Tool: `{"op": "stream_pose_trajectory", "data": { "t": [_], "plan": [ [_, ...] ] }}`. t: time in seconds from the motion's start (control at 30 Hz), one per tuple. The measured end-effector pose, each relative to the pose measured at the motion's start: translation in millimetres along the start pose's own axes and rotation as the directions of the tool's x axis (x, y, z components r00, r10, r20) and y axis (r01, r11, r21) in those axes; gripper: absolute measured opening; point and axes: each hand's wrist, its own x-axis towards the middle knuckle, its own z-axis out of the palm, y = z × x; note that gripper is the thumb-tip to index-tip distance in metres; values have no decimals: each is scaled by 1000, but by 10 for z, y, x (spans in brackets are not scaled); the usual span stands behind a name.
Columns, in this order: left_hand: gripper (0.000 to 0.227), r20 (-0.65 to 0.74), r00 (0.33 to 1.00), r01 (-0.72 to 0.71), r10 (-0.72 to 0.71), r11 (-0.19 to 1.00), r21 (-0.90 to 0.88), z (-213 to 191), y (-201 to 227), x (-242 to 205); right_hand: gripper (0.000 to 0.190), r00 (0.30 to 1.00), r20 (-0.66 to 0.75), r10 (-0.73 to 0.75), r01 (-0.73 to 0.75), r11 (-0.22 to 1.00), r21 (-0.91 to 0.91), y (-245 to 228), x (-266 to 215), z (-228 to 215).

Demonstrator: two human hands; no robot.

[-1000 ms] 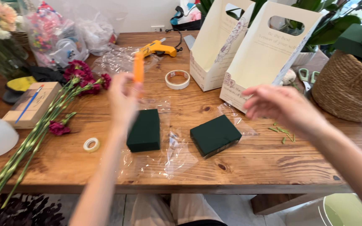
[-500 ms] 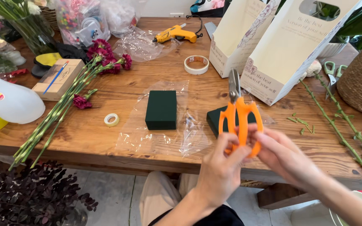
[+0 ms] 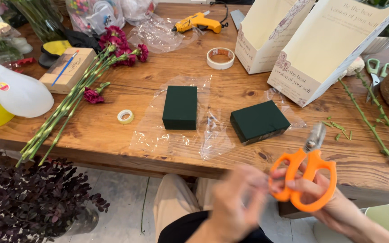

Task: The person wraps two rectangular blocks of green floral foam in clear plastic wrap. They use orange-handled scissors to cut the plastic and a roll of clear tape to secure the wrap around each block.

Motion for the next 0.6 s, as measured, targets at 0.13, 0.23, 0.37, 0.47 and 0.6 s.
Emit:
{"op": "stream_pose_trajectory", "data": {
  "t": [0.13,0.23,0.37,0.47,0.6],
  "plan": [
    [16,-244,910,414,-335,770,485,-257,-666,-178,43,989,5,150,-149,981,-123,-78,-102,-57],
    [29,-45,912,354,-408,725,591,-366,-868,-246,29,957,238,164,-139,983,-120,196,54,-291],
    [31,76,964,159,-256,778,607,-207,-897,-194,78,898,360,254,-217,966,-141,83,-10,-113],
    [21,113,966,117,-233,782,612,-120,-991,-138,80,800,432,417,-408,905,-119,15,-61,27],
    [6,130,990,-37,-52,797,603,-86,-1087,-127,86,766,391,511,-484,858,-173,-69,-72,223]
  ]
}}
